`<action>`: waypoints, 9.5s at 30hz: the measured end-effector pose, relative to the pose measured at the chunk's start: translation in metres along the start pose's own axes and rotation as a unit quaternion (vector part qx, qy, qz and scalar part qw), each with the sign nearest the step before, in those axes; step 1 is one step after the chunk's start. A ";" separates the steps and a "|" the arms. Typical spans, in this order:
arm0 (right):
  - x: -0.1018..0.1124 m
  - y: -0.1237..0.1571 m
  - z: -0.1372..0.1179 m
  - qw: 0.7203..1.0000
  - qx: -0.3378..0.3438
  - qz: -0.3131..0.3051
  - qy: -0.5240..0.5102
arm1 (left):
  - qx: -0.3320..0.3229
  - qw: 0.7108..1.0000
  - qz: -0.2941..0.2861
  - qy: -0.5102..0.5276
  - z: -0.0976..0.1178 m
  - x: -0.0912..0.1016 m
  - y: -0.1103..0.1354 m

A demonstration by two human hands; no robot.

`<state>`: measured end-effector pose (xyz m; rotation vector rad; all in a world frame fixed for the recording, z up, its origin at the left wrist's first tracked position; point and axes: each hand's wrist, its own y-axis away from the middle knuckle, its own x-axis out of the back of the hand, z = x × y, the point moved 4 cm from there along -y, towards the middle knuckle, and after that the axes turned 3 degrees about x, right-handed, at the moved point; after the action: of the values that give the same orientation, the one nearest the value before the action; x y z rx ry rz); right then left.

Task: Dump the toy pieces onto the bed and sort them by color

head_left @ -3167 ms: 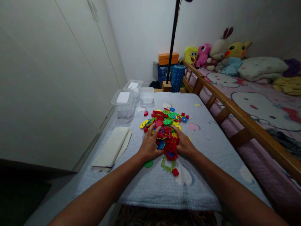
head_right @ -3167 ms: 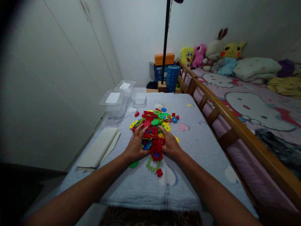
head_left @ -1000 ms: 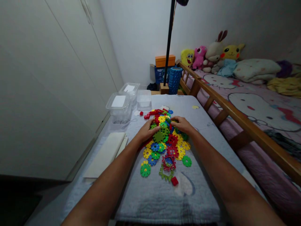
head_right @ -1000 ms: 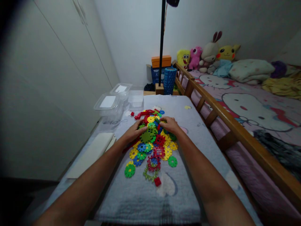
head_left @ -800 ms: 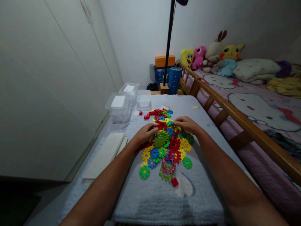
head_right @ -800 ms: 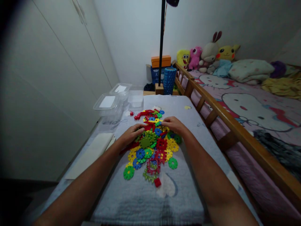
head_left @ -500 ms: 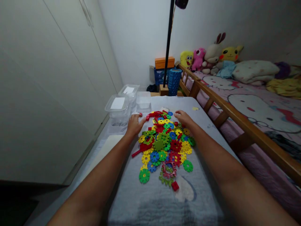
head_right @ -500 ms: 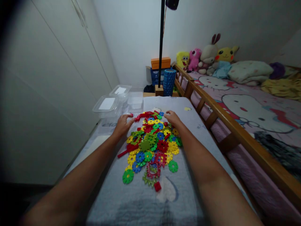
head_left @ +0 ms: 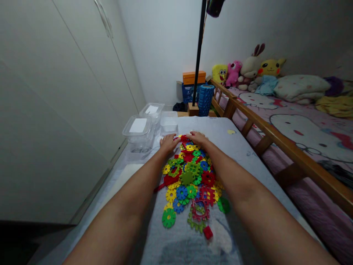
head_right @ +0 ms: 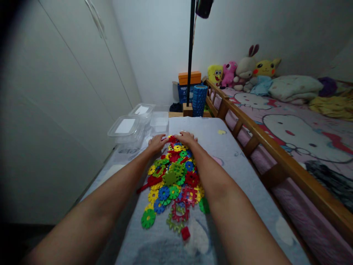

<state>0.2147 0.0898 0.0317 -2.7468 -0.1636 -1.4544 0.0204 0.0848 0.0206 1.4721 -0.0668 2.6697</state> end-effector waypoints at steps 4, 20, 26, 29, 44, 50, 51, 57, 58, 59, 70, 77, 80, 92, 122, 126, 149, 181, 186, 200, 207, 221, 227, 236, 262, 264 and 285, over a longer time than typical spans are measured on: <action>-0.006 0.003 -0.009 1.000 0.004 -0.003 -0.025 | -0.037 0.999 -0.026 0.026 0.015 -0.007 -0.009; 0.027 0.096 -0.022 0.950 0.127 -0.086 -0.271 | -0.208 0.955 -0.099 0.189 0.058 0.013 0.053; 0.052 0.151 -0.020 0.958 0.145 0.006 -0.247 | -0.280 0.936 -0.096 0.189 0.072 0.033 0.110; 0.065 0.170 0.012 0.967 0.084 0.103 -0.220 | -0.314 0.929 -0.091 0.173 0.076 0.040 0.136; 0.011 0.169 0.076 0.984 0.021 0.175 0.027 | -0.179 0.971 -0.147 -0.061 -0.039 0.032 0.226; 0.010 0.171 0.065 0.982 0.055 0.164 -0.077 | -0.154 0.979 -0.121 -0.055 -0.045 0.012 0.225; 0.010 0.172 0.065 0.982 0.057 0.154 -0.089 | -0.154 0.981 -0.108 -0.046 -0.042 0.010 0.220; 0.019 0.179 0.066 0.989 0.011 0.138 -0.057 | -0.166 0.986 -0.029 -0.001 -0.018 0.002 0.189; 0.021 0.183 0.067 0.990 0.004 0.135 -0.045 | -0.160 0.987 -0.022 0.003 -0.016 0.000 0.186; 0.022 0.187 0.068 0.991 0.003 0.128 -0.034 | -0.154 0.988 -0.016 0.008 -0.015 0.000 0.184; 0.003 0.262 0.072 0.994 0.073 -0.022 0.074 | -0.135 0.985 -0.079 0.067 -0.019 0.009 0.238; -0.013 0.256 0.058 0.990 0.065 0.042 0.118 | -0.127 0.988 -0.083 -0.009 0.026 -0.022 0.275; -0.018 0.249 0.051 0.987 0.063 0.062 0.130 | -0.107 0.991 -0.071 -0.022 0.037 -0.028 0.273; -0.009 0.245 0.052 0.993 0.085 0.045 0.073 | -0.111 0.992 0.043 -0.037 0.050 -0.029 0.233; 0.007 0.233 0.024 0.967 0.185 0.172 0.029 | 0.007 0.967 0.107 0.233 -0.004 -0.006 0.104; 0.019 0.212 -0.001 0.961 0.196 0.193 0.021 | -0.037 0.964 0.086 0.250 -0.004 -0.005 0.106; 0.083 0.112 0.109 0.931 -0.008 0.364 -0.022 | -0.066 0.964 0.066 0.250 -0.017 -0.001 0.096; 0.048 0.105 0.150 0.957 -0.072 0.239 0.144 | -0.059 0.956 0.073 0.278 -0.019 -0.002 0.094; 0.045 0.105 0.149 0.958 -0.072 0.235 0.150 | -0.056 0.956 0.067 0.279 -0.016 0.000 0.095; 0.046 0.110 0.134 0.958 -0.094 0.215 0.167 | -0.051 0.957 0.065 0.278 -0.018 -0.001 0.094; 0.046 0.110 0.134 0.958 -0.105 0.207 0.169 | -0.050 0.957 0.058 0.280 -0.016 0.000 0.094; 0.050 0.112 0.128 0.950 -0.081 0.276 0.124 | -0.049 0.961 0.059 0.266 -0.016 0.000 0.095; 0.044 0.111 0.122 0.959 -0.085 0.226 0.146 | -0.042 0.960 0.060 0.269 -0.015 0.002 0.095; 0.041 0.107 0.125 0.957 -0.076 0.213 0.180 | -0.046 0.962 0.065 0.259 -0.015 0.002 0.094; 0.051 0.071 0.122 0.958 -0.108 0.117 0.240 | -0.040 0.965 0.072 0.251 -0.019 -0.002 0.090; 0.054 0.060 0.124 0.958 -0.114 0.103 0.241 | -0.042 0.964 0.071 0.251 -0.019 -0.003 0.091; 0.056 0.023 0.140 0.951 -0.111 0.165 0.236 | -0.040 0.965 0.076 0.248 -0.024 -0.006 0.089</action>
<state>0.3636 0.0816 -0.0003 -2.3146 0.4726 -2.0526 -0.0054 -0.0026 0.0033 0.7671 -0.2548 3.0302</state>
